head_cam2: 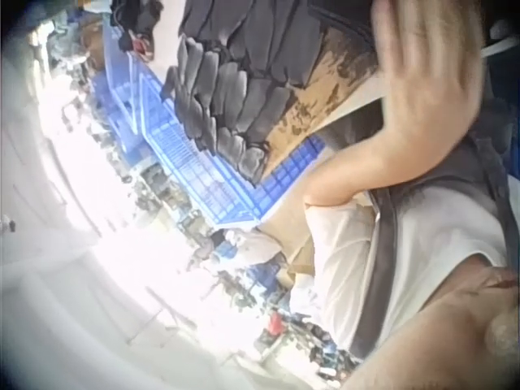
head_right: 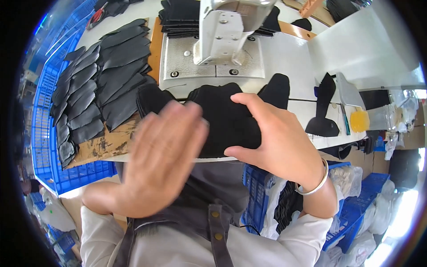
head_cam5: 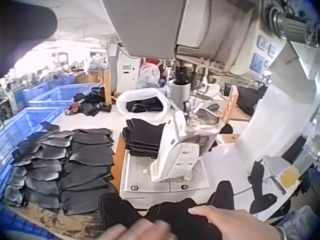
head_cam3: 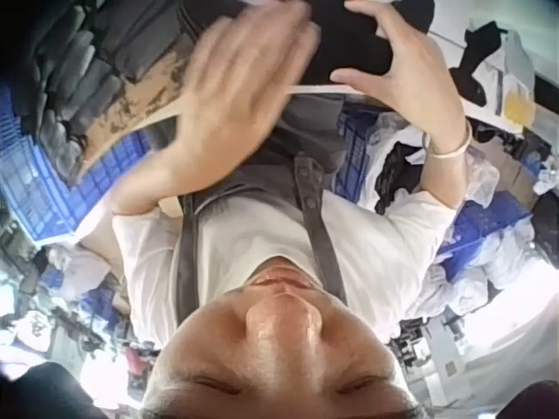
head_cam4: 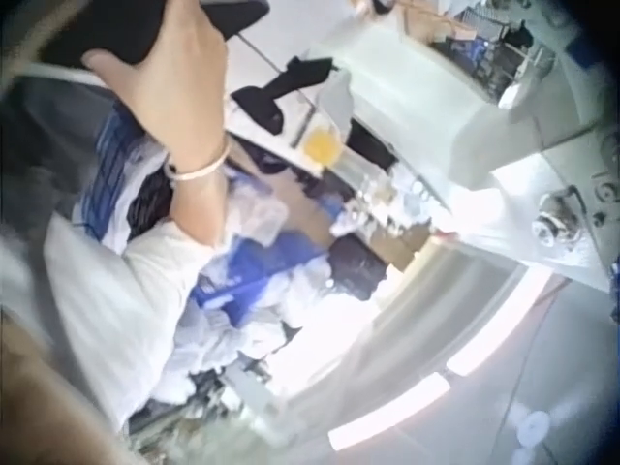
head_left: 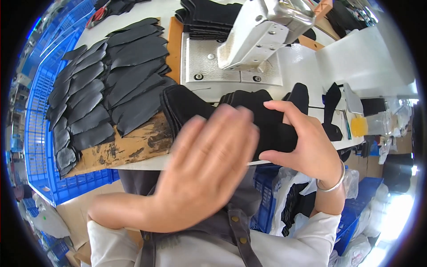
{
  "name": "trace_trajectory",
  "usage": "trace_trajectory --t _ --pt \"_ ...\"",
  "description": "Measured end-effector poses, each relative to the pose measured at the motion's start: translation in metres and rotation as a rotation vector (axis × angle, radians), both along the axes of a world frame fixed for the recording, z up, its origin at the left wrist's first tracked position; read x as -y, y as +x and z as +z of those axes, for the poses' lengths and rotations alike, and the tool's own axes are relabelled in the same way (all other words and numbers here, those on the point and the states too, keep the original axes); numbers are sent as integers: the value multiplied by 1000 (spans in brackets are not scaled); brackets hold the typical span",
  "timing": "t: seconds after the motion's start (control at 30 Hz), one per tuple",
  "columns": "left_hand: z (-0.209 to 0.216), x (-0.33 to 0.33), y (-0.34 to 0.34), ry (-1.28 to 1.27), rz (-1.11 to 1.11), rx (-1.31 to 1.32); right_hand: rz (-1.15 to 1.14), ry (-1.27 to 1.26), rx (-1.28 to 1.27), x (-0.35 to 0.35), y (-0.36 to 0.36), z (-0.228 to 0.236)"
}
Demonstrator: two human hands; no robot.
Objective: Aligning and preparing black fabric shoe upper components for assembly on an industrial machine.
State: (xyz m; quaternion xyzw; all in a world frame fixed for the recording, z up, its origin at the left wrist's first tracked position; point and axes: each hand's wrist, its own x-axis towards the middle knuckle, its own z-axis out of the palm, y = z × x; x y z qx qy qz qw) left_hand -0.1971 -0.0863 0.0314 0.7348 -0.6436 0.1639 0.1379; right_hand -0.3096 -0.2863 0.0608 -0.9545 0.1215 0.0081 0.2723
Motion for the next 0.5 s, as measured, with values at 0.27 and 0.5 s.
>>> trace_trajectory --t 0.27,0.5 --pt "-41 24 -27 97 15 -41 -119 191 14 22 -12 -3" --pt "-44 26 -30 75 38 -42 -119 194 211 21 -24 -22"
